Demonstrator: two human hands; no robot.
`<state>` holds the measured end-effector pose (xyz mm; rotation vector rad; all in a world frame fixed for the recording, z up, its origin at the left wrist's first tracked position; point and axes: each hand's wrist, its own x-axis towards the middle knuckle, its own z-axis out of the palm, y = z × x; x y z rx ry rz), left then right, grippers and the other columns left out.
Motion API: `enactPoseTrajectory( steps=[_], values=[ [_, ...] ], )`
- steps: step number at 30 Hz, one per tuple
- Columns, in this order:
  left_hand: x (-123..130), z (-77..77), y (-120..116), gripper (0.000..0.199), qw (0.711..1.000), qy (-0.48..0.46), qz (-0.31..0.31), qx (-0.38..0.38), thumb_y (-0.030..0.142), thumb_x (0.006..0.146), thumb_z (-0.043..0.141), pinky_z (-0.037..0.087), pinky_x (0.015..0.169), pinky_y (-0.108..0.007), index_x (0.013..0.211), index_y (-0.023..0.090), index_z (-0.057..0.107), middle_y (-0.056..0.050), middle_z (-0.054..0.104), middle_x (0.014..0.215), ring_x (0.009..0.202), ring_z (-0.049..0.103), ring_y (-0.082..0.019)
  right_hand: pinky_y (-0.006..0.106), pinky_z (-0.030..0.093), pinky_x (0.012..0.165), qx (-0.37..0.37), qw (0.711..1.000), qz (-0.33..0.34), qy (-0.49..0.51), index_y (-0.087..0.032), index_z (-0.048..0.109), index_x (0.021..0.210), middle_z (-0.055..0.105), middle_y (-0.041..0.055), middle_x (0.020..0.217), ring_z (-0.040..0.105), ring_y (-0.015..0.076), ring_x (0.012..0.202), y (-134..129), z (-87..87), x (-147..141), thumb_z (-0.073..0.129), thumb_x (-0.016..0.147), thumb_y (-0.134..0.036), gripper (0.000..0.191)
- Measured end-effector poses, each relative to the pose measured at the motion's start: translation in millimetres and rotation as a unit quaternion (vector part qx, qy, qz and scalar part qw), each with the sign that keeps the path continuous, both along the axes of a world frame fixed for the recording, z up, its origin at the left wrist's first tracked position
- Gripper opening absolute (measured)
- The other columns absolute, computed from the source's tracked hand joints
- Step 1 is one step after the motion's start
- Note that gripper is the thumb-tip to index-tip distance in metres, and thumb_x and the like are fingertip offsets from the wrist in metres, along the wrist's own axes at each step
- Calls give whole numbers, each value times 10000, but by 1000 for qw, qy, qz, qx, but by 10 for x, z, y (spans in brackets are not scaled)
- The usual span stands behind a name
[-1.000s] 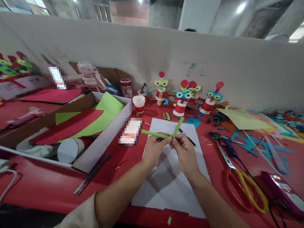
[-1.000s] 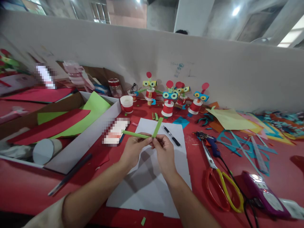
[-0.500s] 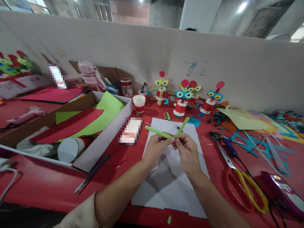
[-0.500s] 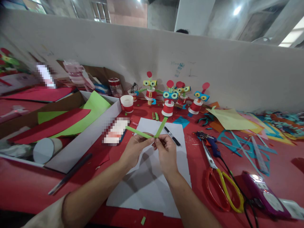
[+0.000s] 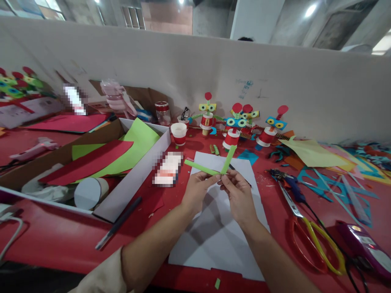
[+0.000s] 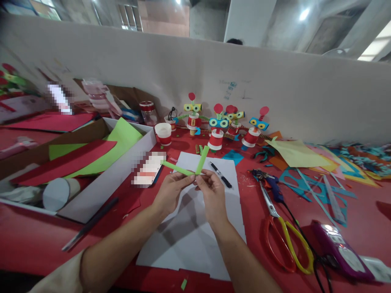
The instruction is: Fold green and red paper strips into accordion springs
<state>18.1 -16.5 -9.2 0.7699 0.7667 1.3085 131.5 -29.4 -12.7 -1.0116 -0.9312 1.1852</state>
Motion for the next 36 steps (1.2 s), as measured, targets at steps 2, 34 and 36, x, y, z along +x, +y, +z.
enactPoseTrajectory(
  steps=[2,34,36],
  values=[
    [0,18,-10,169,1000,7,-4,15,266,647,773,451,778,-334,735,130,725,-46,689,713,727,598,-172,277,440,625,24,999,-9,-25,-212,670,836,623,-22,707,542,120,635,-5,-15,8,724,737,-339,169],
    [-18,33,-10,145,995,52,-35,71,288,683,757,453,700,-311,723,153,725,-32,666,703,690,572,-159,269,416,563,-1,1000,-20,20,-212,688,699,607,-16,637,518,121,591,2,63,9,786,632,-357,188],
    [-18,35,-8,146,996,52,-35,68,289,676,761,453,692,-313,711,152,724,-33,665,699,684,572,-160,268,415,563,2,1000,-19,11,-211,689,711,604,-17,636,517,119,590,3,49,12,775,650,-355,178]
  ],
)
